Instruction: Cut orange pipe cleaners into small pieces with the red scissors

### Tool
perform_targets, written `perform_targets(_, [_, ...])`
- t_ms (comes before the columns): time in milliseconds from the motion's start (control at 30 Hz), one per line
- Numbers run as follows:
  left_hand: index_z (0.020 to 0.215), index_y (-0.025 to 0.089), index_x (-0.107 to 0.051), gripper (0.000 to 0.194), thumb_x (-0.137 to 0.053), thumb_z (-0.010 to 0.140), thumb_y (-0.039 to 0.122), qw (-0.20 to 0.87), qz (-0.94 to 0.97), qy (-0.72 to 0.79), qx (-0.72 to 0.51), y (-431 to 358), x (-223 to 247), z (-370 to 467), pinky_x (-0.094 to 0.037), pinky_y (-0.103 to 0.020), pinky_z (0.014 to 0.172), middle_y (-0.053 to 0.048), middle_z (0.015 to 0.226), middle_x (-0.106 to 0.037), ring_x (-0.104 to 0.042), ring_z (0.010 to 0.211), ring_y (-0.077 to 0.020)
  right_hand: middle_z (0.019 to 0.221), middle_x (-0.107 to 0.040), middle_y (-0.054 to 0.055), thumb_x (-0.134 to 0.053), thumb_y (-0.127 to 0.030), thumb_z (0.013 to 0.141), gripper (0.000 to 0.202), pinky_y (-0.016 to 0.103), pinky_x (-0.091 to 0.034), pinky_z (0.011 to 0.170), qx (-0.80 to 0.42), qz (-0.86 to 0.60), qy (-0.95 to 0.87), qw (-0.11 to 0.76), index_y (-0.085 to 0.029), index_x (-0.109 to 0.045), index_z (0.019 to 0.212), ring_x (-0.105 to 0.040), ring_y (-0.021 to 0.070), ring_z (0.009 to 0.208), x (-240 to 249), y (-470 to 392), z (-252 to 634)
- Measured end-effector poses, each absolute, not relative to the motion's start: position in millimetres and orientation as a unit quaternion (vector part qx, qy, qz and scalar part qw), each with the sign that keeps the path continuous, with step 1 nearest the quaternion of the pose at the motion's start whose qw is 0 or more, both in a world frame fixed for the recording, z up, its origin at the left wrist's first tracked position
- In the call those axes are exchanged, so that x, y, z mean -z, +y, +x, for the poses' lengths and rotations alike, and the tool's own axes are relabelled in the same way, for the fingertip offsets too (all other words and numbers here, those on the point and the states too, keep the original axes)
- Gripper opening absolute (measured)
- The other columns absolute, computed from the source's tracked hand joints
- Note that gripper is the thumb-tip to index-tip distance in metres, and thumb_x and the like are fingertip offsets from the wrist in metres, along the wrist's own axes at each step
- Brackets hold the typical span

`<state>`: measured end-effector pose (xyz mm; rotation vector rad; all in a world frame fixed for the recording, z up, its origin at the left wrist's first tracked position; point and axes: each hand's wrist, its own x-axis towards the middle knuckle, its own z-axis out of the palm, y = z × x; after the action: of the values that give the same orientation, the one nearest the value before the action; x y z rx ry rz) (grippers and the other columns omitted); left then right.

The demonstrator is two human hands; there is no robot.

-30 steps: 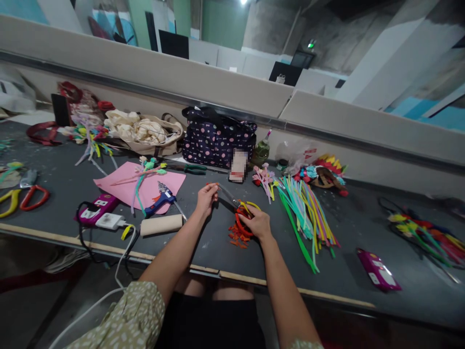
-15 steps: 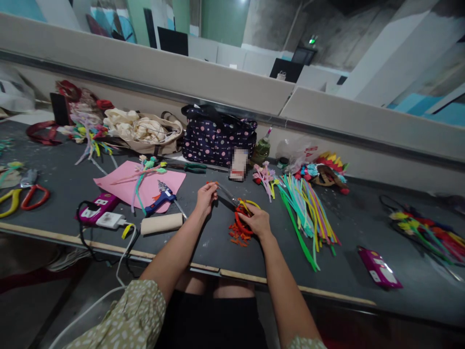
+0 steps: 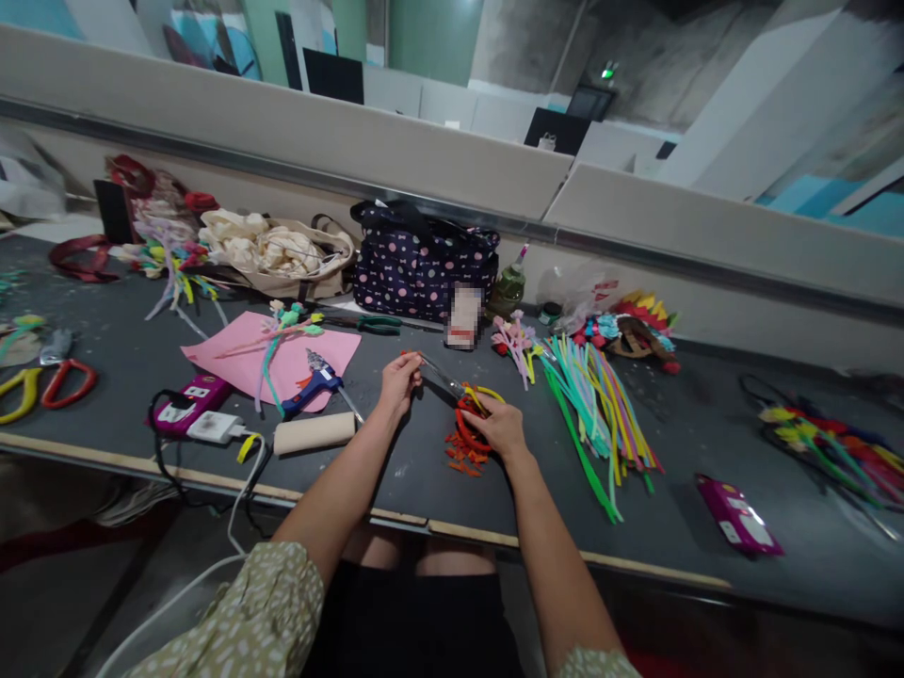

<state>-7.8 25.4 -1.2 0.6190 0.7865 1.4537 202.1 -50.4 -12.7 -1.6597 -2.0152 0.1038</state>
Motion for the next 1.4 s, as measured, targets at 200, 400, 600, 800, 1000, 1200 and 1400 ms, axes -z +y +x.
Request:
perform_targets(200, [0.078,0.013,-0.064,0.032,-0.079,0.055,0.028,0.633,0.273,0.348,-0.636,26,2,-9,-0.032,-0.017,0.041,0.000,0.070,-0.062,-0.043,0.045,-0.0025,0.105,-0.073,0.002,-0.058,-0.051,0.083,0.040,0.029,-0.051,0.078,-0.026,-0.618,-0.749,0.237,-0.027,-0.068,0.115,-0.068,0.0196,0.091,11,-50,201])
perform_targets(400, [0.077,0.013,-0.063,0.030,-0.077,0.055,0.027,0.631,0.266,0.352,-0.638,27,6,-9,-0.033,-0.017,0.042,0.000,0.069,-0.061,-0.043,0.045,-0.0030,0.101,-0.073,0.001,-0.056,-0.053,0.084,0.040,0.027,-0.050,0.074,-0.017,-0.622,-0.754,0.210,-0.028,-0.068,0.113,-0.068,0.0188,0.085,8,-50,200])
perform_targets(600, [0.072,0.013,-0.061,0.025,-0.076,0.056,0.025,0.630,0.259,0.350,-0.643,28,6,-9,-0.034,-0.017,0.043,0.001,0.064,-0.058,-0.044,0.046,-0.0035,0.105,-0.072,0.001,-0.057,-0.051,0.084,0.038,0.028,-0.050,0.077,-0.018,-0.625,-0.751,0.212,-0.029,-0.067,0.114,-0.068,0.0195,0.091,9,-50,197])
perform_targets(800, [0.071,0.013,-0.060,0.024,-0.075,0.057,0.025,0.627,0.264,0.357,-0.640,29,6,-9,-0.034,-0.017,0.043,0.001,0.064,-0.058,-0.044,0.046,-0.0034,0.102,-0.073,0.002,-0.058,-0.052,0.083,0.039,0.029,-0.051,0.077,-0.002,-0.630,-0.747,0.214,-0.030,-0.068,0.113,-0.068,0.0191,0.087,11,-50,197])
perform_targets(1000, [0.072,0.013,-0.060,0.024,-0.074,0.055,0.023,0.624,0.262,0.361,-0.642,28,6,-8,-0.035,-0.017,0.043,0.001,0.064,-0.058,-0.045,0.047,-0.0037,0.102,-0.073,0.001,-0.058,-0.055,0.081,0.041,0.030,-0.052,0.076,0.013,-0.638,-0.740,0.215,-0.031,-0.067,0.113,-0.069,0.0199,0.087,11,-49,197])
perform_targets(1200, [0.073,0.013,-0.061,0.023,-0.073,0.055,0.022,0.624,0.261,0.365,-0.640,29,6,-8,-0.036,-0.017,0.044,0.001,0.064,-0.059,-0.045,0.047,-0.0041,0.097,-0.074,0.001,-0.055,-0.055,0.083,0.039,0.028,-0.050,0.073,0.005,-0.635,-0.747,0.197,-0.031,-0.067,0.112,-0.068,0.0191,0.083,8,-49,195])
perform_targets(1400, [0.072,0.012,-0.061,0.025,-0.075,0.055,0.023,0.632,0.264,0.357,-0.636,28,5,-8,-0.035,-0.017,0.044,-0.001,0.065,-0.061,-0.045,0.047,-0.0039,0.094,-0.074,0.001,-0.052,-0.055,0.086,0.039,0.027,-0.049,0.069,0.000,-0.638,-0.749,0.179,-0.031,-0.066,0.114,-0.068,0.0190,0.081,2,-51,193])
